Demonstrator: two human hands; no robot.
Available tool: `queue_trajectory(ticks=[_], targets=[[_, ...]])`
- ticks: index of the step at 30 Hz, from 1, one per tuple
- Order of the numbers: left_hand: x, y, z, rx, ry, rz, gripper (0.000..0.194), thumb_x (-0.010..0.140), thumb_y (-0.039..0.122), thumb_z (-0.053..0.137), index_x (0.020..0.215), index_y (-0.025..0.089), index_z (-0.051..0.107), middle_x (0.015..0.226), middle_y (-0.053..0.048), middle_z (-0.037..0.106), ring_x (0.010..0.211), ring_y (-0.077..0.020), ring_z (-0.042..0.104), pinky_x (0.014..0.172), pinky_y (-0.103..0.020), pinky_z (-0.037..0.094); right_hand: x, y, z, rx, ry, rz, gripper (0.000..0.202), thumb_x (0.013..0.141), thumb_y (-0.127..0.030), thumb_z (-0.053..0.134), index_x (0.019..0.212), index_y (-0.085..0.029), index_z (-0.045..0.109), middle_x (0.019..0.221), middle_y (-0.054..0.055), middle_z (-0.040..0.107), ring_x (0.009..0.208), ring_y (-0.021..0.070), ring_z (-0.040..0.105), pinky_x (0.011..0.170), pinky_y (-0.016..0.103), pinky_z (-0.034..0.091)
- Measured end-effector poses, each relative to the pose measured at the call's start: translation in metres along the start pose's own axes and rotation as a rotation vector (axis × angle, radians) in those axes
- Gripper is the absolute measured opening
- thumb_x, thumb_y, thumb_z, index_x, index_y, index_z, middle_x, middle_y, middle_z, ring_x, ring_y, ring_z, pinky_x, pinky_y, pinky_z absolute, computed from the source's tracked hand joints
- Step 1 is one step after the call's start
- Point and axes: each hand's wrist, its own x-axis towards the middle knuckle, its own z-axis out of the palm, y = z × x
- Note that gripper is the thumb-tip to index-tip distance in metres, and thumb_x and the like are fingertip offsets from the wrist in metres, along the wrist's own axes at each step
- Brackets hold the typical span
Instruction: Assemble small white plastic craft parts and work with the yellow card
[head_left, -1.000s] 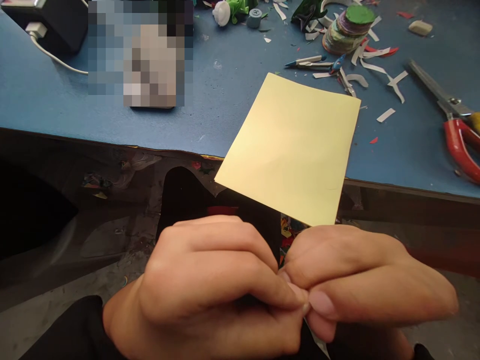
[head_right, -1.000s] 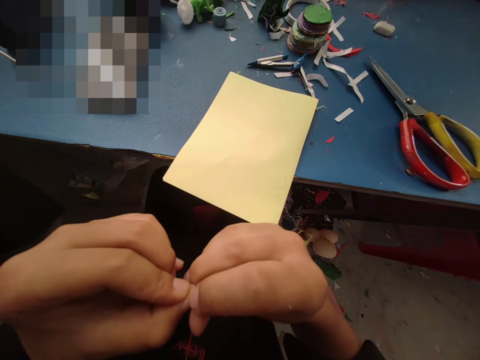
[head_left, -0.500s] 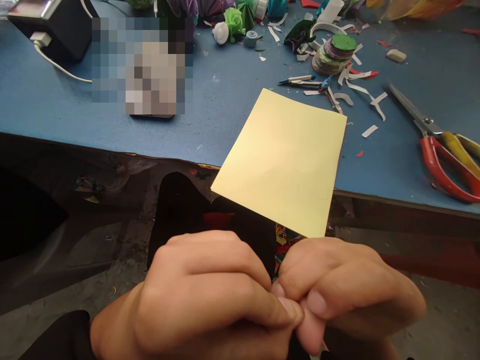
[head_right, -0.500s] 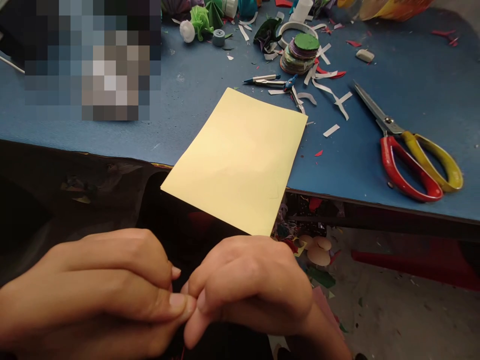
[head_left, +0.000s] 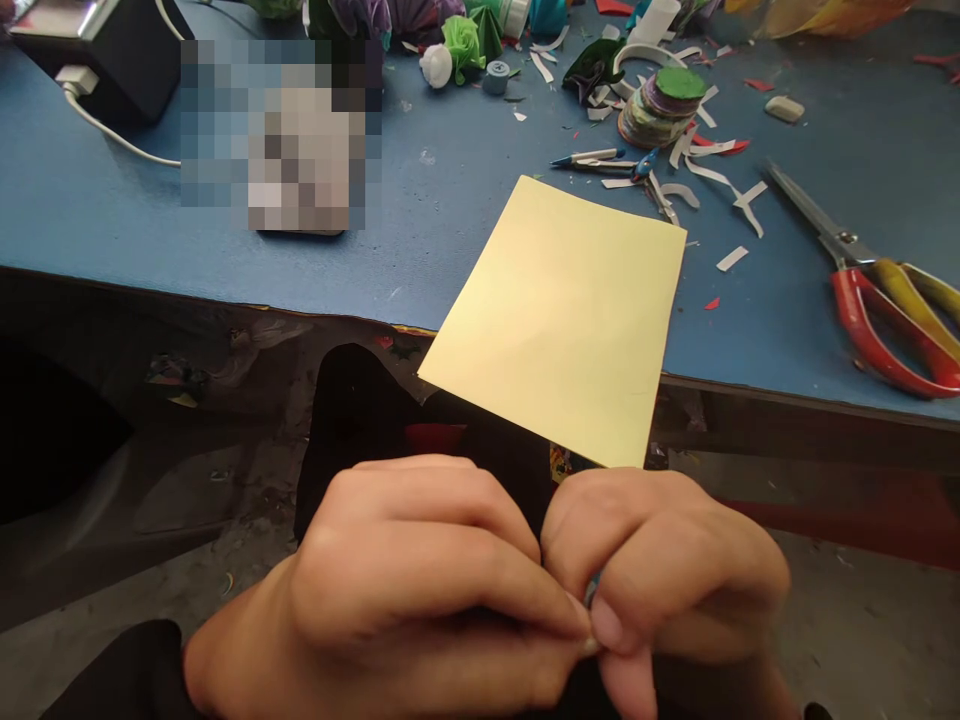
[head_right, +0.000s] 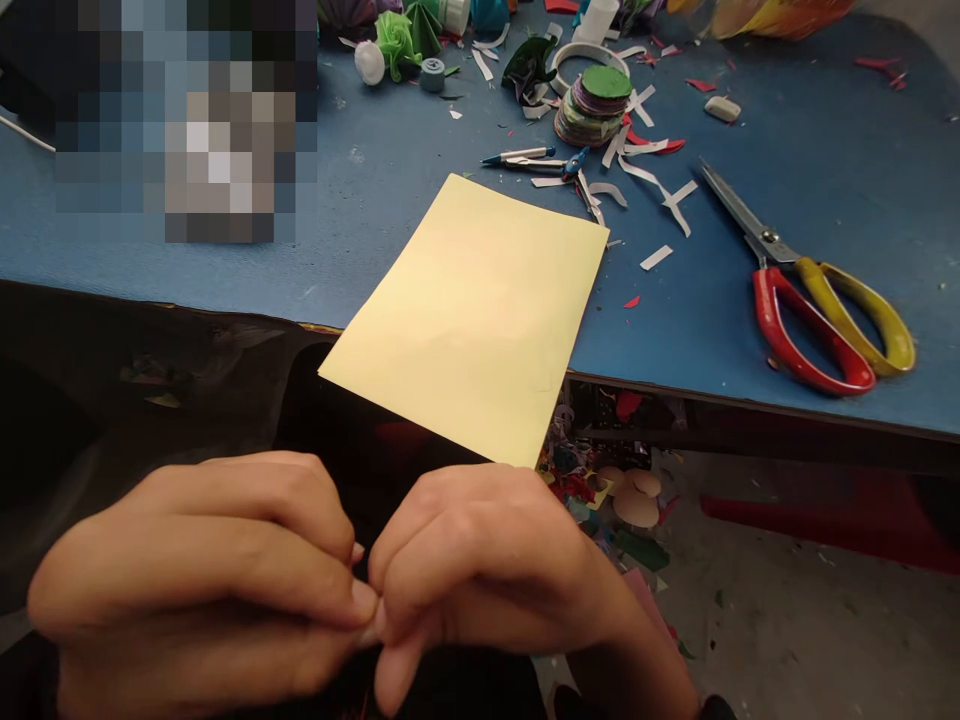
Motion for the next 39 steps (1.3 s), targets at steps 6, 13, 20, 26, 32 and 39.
queue_trajectory(ticks=[6,13,20,26,32,39], targets=[[-0.006,-0.005,0.012,-0.151,0.144,-0.135,0.017,0.066,0.007,0.076,0.076,0.019,0.069,0.066,0.002,0.066,0.052,-0.0076,0.06,0.048,-0.015,0.051,0.005,-0.001,0.007,0.111,0.041,0.043,0.009,0.086,-0.016,0.057,0.079,-0.019,0.052,0.079,0.0,0.064,0.074,0.0099,0.064,0.067,0.02,0.055],[-0.005,-0.009,0.034,-1.008,0.303,-0.591,0.019,0.077,0.016,0.068,0.092,0.024,0.059,0.068,0.006,0.049,0.045,-0.0009,0.049,0.039,-0.007,0.041,0.012,-0.003,0.038,0.448,0.478,0.171,0.023,0.083,-0.017,0.062,0.106,-0.019,0.065,0.084,0.0,0.067,0.073,0.0077,0.066,0.07,0.015,0.054],[-0.009,-0.014,0.03,-1.231,0.241,-0.681,0.024,0.08,0.022,0.065,0.098,0.021,0.05,0.064,0.007,0.05,0.032,0.0037,0.035,0.03,-0.003,0.028,0.017,-0.004,0.043,0.237,0.51,0.252,0.024,0.074,-0.016,0.07,0.096,-0.024,0.072,0.075,0.0,0.071,0.056,0.0067,0.059,0.054,0.016,0.051],[-0.01,-0.018,0.03,-1.182,0.279,-0.663,0.022,0.079,0.02,0.067,0.096,0.022,0.053,0.063,0.007,0.047,0.038,0.0011,0.04,0.034,-0.006,0.03,0.02,0.001,0.045,0.248,0.501,0.247,0.024,0.074,-0.015,0.068,0.096,-0.025,0.072,0.071,-0.001,0.069,0.056,0.0068,0.058,0.053,0.015,0.049],[-0.012,-0.015,0.027,-0.997,0.384,-0.606,0.035,0.069,0.008,0.075,0.093,0.025,0.056,0.062,0.009,0.041,0.054,-0.0011,0.042,0.056,-0.013,0.042,0.015,0.003,0.042,0.399,0.359,0.229,0.034,0.079,-0.011,0.061,0.108,-0.029,0.066,0.097,0.0,0.07,0.085,0.0116,0.065,0.076,0.021,0.055],[-0.012,-0.017,0.028,-1.142,0.299,-0.651,0.031,0.072,0.016,0.075,0.095,0.024,0.058,0.063,0.008,0.046,0.048,0.0001,0.045,0.044,-0.008,0.037,0.017,0.008,0.046,0.619,0.476,0.208,0.014,0.077,-0.021,0.069,0.091,-0.025,0.069,0.084,-0.002,0.069,0.075,0.0119,0.066,0.066,0.021,0.057]])
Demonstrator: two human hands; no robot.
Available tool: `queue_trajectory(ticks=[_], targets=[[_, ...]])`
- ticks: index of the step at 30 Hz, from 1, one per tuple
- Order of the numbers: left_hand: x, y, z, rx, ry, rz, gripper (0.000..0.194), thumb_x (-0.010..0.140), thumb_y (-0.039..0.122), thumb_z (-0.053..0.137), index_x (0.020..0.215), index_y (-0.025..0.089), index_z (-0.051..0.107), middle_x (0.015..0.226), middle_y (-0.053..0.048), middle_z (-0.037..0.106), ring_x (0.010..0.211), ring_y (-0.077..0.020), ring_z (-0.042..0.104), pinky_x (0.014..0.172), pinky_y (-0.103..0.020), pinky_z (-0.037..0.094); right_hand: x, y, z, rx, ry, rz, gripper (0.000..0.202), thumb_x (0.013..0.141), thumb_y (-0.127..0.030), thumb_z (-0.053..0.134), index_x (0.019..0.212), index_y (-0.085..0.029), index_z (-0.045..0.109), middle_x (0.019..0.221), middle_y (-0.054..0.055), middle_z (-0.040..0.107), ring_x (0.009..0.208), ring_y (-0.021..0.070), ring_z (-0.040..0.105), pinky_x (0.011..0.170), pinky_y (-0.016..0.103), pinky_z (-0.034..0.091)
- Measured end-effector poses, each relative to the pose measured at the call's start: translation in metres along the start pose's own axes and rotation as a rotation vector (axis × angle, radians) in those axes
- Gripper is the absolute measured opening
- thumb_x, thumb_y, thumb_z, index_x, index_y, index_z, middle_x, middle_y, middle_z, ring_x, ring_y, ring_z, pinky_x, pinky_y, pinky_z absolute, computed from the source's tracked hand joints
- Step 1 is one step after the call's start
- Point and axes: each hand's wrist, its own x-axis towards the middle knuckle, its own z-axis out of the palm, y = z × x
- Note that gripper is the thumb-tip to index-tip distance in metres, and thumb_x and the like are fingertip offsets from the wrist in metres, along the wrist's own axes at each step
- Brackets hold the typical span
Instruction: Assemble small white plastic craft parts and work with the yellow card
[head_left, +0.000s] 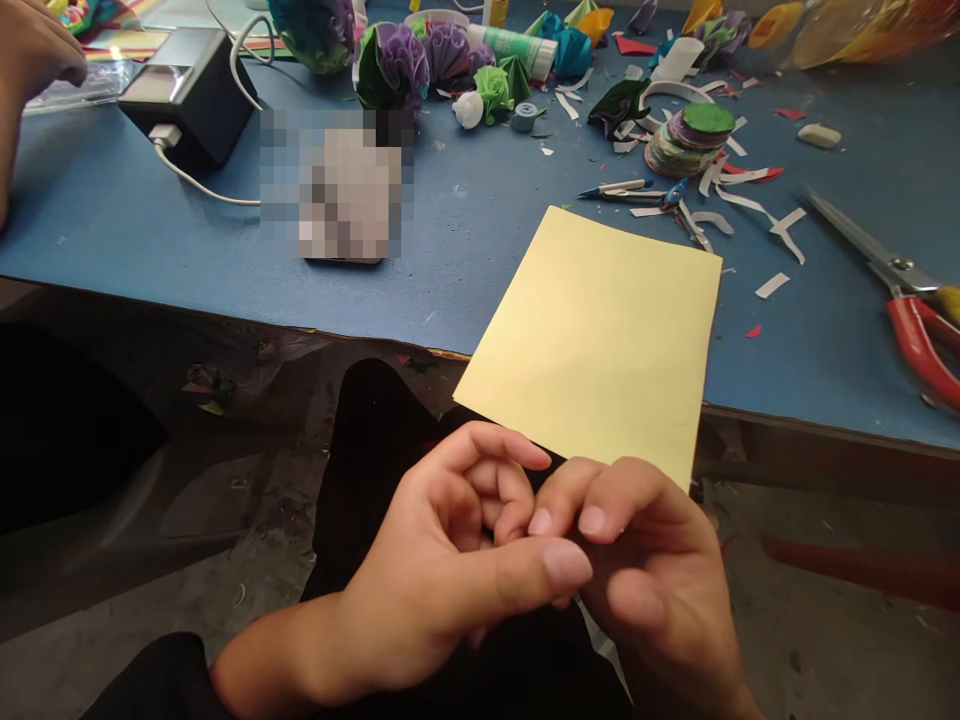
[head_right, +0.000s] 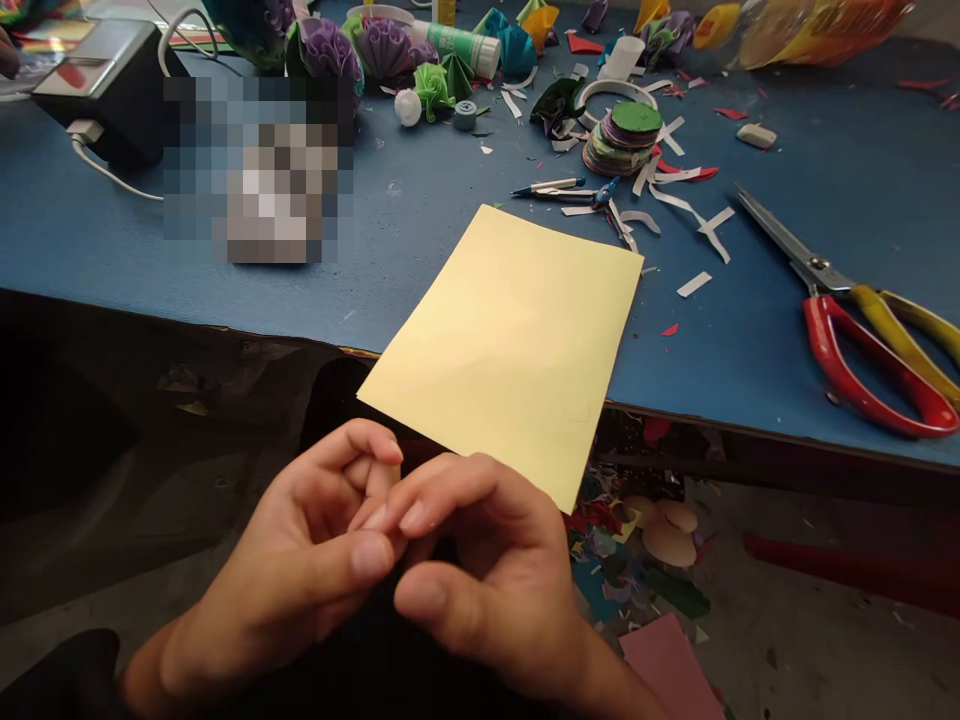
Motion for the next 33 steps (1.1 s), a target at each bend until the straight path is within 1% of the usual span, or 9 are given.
queue_trajectory(ticks=[2,4,8,10,13,21,26,30,33], targets=[[0.002,-0.001,0.0,-0.065,-0.024,-0.057,0.025,0.075,0.021,0.072,0.095,0.023,0.057,0.064,0.008,0.049,0.039,0.0021,0.04,0.034,-0.006,0.032,0.0,0.001,0.001,-0.041,0.058,-0.006,0.008,0.075,-0.022,0.072,0.083,-0.024,0.071,0.081,-0.003,0.07,0.067,0.0084,0.064,0.057,0.014,0.055],[0.003,0.0,0.001,-0.116,-0.029,-0.102,0.023,0.076,0.024,0.071,0.094,0.021,0.056,0.066,0.007,0.052,0.033,0.0031,0.035,0.029,-0.005,0.028,-0.001,0.0,0.001,-0.147,0.085,-0.02,0.007,0.076,-0.02,0.071,0.082,-0.023,0.073,0.081,-0.003,0.072,0.062,0.006,0.062,0.054,0.011,0.053],[0.003,0.002,0.002,-0.14,-0.011,-0.157,0.025,0.078,0.026,0.069,0.095,0.02,0.053,0.062,0.005,0.055,0.033,0.0021,0.035,0.028,-0.004,0.029,-0.003,-0.002,0.001,-0.231,0.12,0.005,0.017,0.084,-0.025,0.063,0.098,-0.027,0.072,0.093,-0.003,0.073,0.065,0.0059,0.065,0.059,0.011,0.055],[0.003,0.002,0.002,-0.137,-0.006,-0.161,0.023,0.078,0.024,0.068,0.095,0.02,0.052,0.057,0.007,0.053,0.03,0.0031,0.033,0.029,-0.003,0.028,-0.003,-0.002,0.002,-0.297,0.111,0.003,0.024,0.081,-0.025,0.065,0.105,-0.03,0.069,0.096,-0.005,0.072,0.071,0.006,0.067,0.065,0.01,0.055],[0.004,0.002,0.003,-0.162,0.012,-0.155,0.021,0.079,0.02,0.067,0.094,0.02,0.053,0.054,0.009,0.052,0.028,0.0042,0.032,0.029,-0.002,0.027,-0.002,-0.004,0.004,-0.41,0.086,-0.029,0.033,0.077,-0.016,0.068,0.105,-0.032,0.069,0.098,-0.008,0.072,0.083,0.0065,0.068,0.077,0.01,0.054],[0.003,0.003,0.01,-0.321,0.052,-0.222,0.013,0.079,0.014,0.064,0.09,0.018,0.058,0.053,0.009,0.046,0.034,0.001,0.029,0.028,-0.004,0.034,-0.002,-0.003,0.005,-0.376,0.105,-0.018,0.038,0.076,-0.005,0.065,0.1,-0.033,0.07,0.098,-0.01,0.072,0.087,0.0078,0.069,0.079,0.012,0.056],[0.001,0.007,0.011,-0.372,0.064,-0.271,0.014,0.08,0.014,0.062,0.092,0.019,0.06,0.054,0.007,0.046,0.039,-0.0011,0.027,0.03,-0.004,0.036,-0.002,-0.005,0.005,-0.379,0.109,-0.012,0.038,0.076,-0.003,0.065,0.099,-0.033,0.071,0.097,-0.01,0.072,0.086,0.008,0.069,0.08,0.012,0.056],[0.002,0.004,0.009,-0.306,0.033,-0.217,0.011,0.081,0.015,0.061,0.091,0.019,0.058,0.054,0.008,0.047,0.035,0.0005,0.03,0.03,-0.003,0.036,-0.002,-0.008,0.006,-0.426,0.124,0.01,0.036,0.076,-0.007,0.067,0.098,-0.035,0.07,0.095,-0.009,0.073,0.083,0.011,0.07,0.077,0.018,0.059],[0.0,-0.001,0.006,-0.161,0.014,-0.063,0.008,0.083,0.019,0.062,0.09,0.021,0.059,0.064,0.006,0.054,0.038,0.0005,0.042,0.033,-0.005,0.04,-0.003,-0.008,0.007,-0.423,0.146,0.007,0.032,0.078,-0.011,0.066,0.099,-0.035,0.069,0.094,-0.007,0.073,0.074,0.0104,0.07,0.069,0.018,0.06]])
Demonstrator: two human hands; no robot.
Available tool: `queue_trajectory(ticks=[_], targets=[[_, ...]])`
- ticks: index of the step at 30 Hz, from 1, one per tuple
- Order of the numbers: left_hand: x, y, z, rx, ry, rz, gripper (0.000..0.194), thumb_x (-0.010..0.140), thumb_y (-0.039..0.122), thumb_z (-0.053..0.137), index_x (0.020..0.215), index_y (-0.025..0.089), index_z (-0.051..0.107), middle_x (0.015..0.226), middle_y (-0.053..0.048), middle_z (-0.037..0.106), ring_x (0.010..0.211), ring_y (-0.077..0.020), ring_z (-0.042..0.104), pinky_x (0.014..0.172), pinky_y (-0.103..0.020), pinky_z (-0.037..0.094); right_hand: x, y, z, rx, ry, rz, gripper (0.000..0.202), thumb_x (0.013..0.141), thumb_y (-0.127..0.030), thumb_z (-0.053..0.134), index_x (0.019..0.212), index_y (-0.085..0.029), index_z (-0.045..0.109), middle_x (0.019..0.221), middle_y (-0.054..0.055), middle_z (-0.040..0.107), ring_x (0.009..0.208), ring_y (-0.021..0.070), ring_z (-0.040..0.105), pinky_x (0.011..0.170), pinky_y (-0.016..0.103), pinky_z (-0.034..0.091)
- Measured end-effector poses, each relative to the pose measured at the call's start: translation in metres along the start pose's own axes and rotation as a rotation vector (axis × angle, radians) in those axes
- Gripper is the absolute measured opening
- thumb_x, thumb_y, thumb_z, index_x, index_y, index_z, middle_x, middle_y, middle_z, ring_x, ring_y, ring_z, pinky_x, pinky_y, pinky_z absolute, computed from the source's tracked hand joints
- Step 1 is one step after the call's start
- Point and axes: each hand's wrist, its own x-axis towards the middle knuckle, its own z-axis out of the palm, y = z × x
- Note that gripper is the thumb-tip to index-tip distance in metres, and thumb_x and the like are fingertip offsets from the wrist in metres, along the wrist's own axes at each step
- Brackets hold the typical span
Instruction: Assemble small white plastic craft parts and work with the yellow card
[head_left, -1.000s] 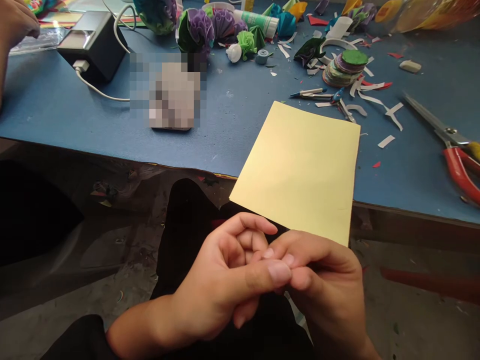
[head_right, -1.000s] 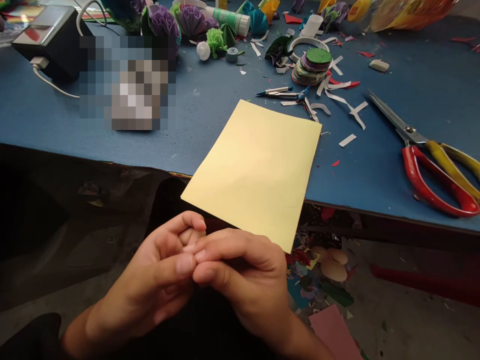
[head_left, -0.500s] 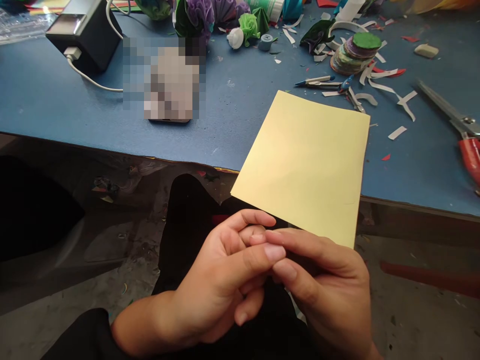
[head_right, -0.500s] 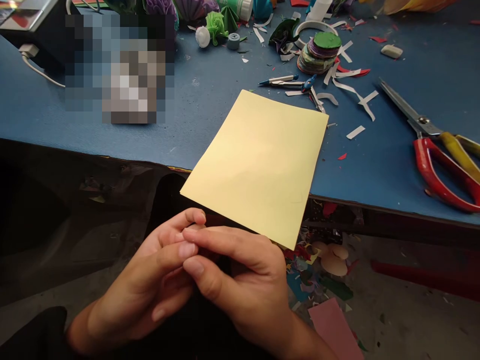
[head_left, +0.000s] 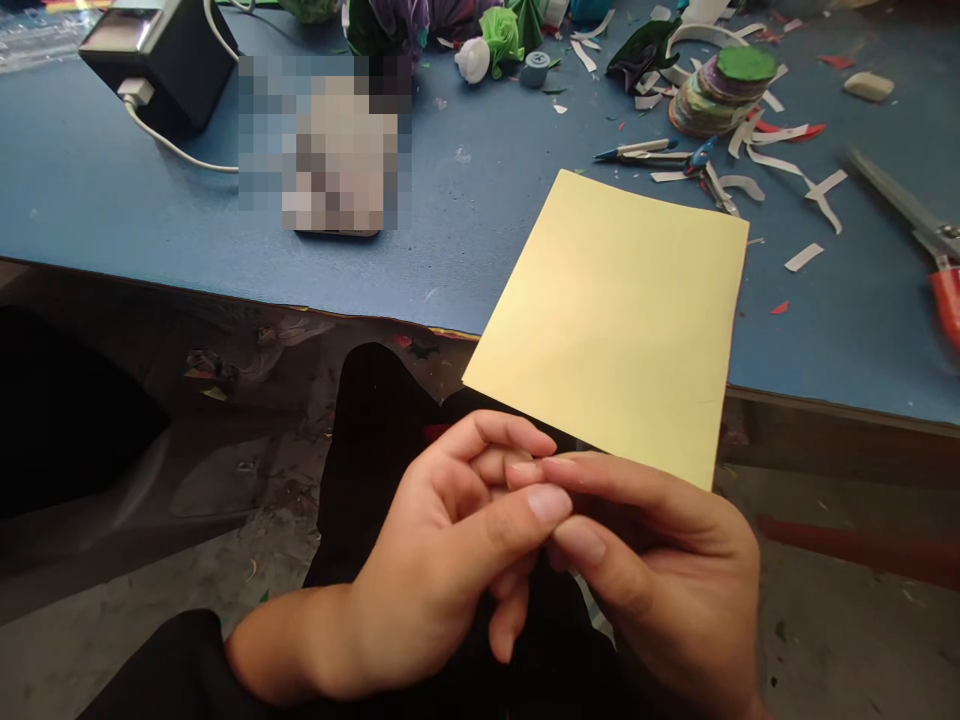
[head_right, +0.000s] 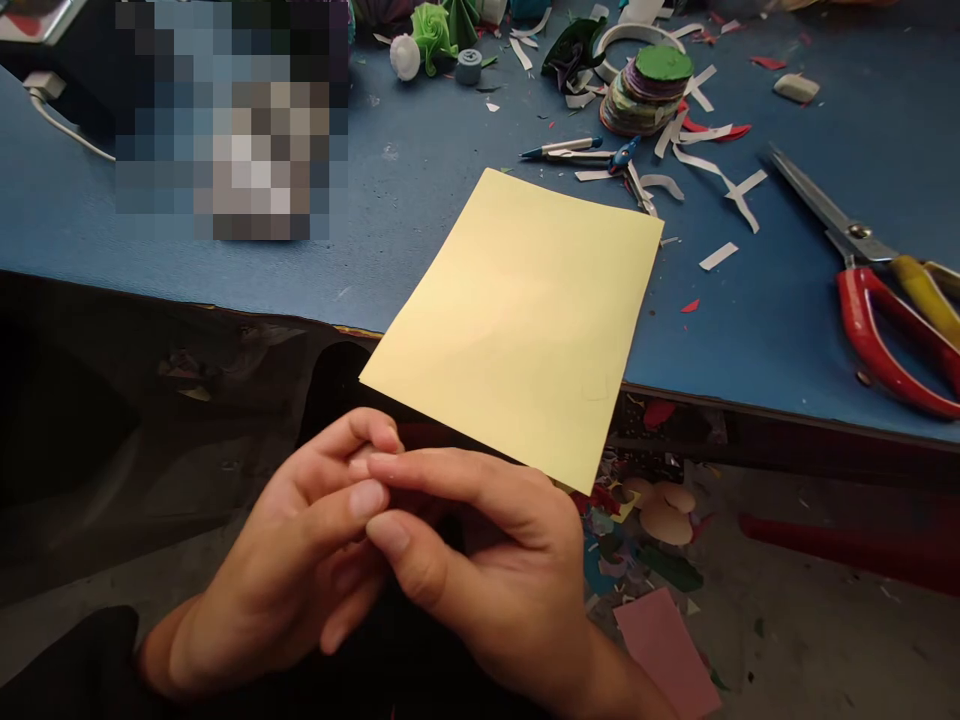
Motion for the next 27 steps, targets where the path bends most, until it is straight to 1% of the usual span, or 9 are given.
queue_trajectory(ticks=[3,6,9,12,15,18,20,23,27], targets=[[-0.005,-0.003,-0.004,0.188,0.002,0.174,0.013,0.084,0.016,0.061,0.093,0.026,0.061,0.072,0.005,0.058,0.051,-0.0025,0.053,0.043,-0.008,0.046,-0.002,-0.001,0.0,0.026,0.062,-0.068,0.026,0.079,-0.011,0.066,0.097,-0.03,0.069,0.092,-0.007,0.073,0.069,0.0071,0.068,0.063,0.014,0.058],[-0.011,-0.002,-0.006,0.425,0.017,0.304,0.025,0.082,0.009,0.062,0.096,0.028,0.063,0.073,0.005,0.061,0.058,-0.0041,0.056,0.055,-0.013,0.048,-0.003,-0.002,-0.002,-0.031,0.077,-0.176,0.026,0.075,-0.007,0.068,0.091,-0.027,0.07,0.09,-0.007,0.072,0.078,0.0074,0.067,0.072,0.014,0.058],[-0.014,0.0,-0.006,0.59,0.026,0.449,0.03,0.077,0.003,0.065,0.093,0.029,0.067,0.076,0.004,0.062,0.061,-0.0064,0.057,0.056,-0.016,0.048,-0.002,-0.002,-0.004,-0.112,0.055,-0.222,0.027,0.073,-0.006,0.07,0.089,-0.028,0.07,0.09,-0.007,0.072,0.08,0.0076,0.067,0.074,0.015,0.057],[-0.014,0.002,-0.004,0.685,0.039,0.535,0.036,0.072,-0.004,0.065,0.089,0.027,0.07,0.076,0.002,0.064,0.065,-0.0091,0.057,0.059,-0.019,0.048,0.0,-0.002,-0.004,-0.182,0.06,-0.246,0.027,0.072,-0.008,0.071,0.088,-0.03,0.07,0.089,-0.007,0.073,0.079,0.0084,0.067,0.071,0.016,0.057],[-0.012,0.005,-0.003,0.723,0.019,0.533,0.041,0.07,-0.009,0.063,0.089,0.027,0.071,0.077,0.001,0.066,0.068,-0.011,0.059,0.06,-0.02,0.048,-0.001,-0.004,-0.005,-0.251,0.087,-0.282,0.025,0.071,-0.009,0.071,0.085,-0.029,0.07,0.087,-0.006,0.073,0.075,0.0091,0.067,0.066,0.016,0.056],[-0.012,0.008,-0.004,0.784,-0.017,0.505,0.038,0.071,-0.007,0.063,0.089,0.026,0.07,0.078,0.001,0.066,0.07,-0.0115,0.06,0.061,-0.021,0.048,-0.002,-0.008,-0.01,-0.358,0.078,-0.324,0.021,0.07,-0.01,0.07,0.082,-0.027,0.069,0.086,-0.005,0.072,0.074,0.0099,0.067,0.067,0.018,0.056],[-0.012,0.012,-0.007,0.847,-0.044,0.484,0.035,0.072,-0.005,0.064,0.088,0.025,0.069,0.078,0.001,0.066,0.071,-0.0118,0.06,0.063,-0.022,0.049,-0.001,-0.012,-0.016,-0.441,0.0,-0.359,0.021,0.07,-0.01,0.071,0.085,-0.025,0.067,0.089,-0.004,0.072,0.076,0.0109,0.067,0.069,0.019,0.056],[-0.012,0.019,-0.01,0.956,-0.112,0.418,0.032,0.071,-0.005,0.065,0.087,0.023,0.066,0.079,0.001,0.064,0.072,-0.0123,0.061,0.066,-0.022,0.049,0.002,-0.02,-0.026,-0.575,-0.184,-0.409,0.024,0.072,-0.011,0.071,0.091,-0.024,0.064,0.094,-0.004,0.071,0.08,0.0114,0.067,0.071,0.019,0.057],[-0.011,0.034,-0.01,1.121,-0.175,0.264,0.026,0.074,-0.003,0.063,0.085,0.02,0.063,0.08,0.001,0.062,0.071,-0.0112,0.059,0.064,-0.019,0.046,0.01,-0.03,-0.033,-0.731,-0.335,-0.408,0.011,0.078,-0.018,0.068,0.086,-0.024,0.064,0.09,-0.003,0.072,0.074,0.0116,0.067,0.073,0.018,0.058]])
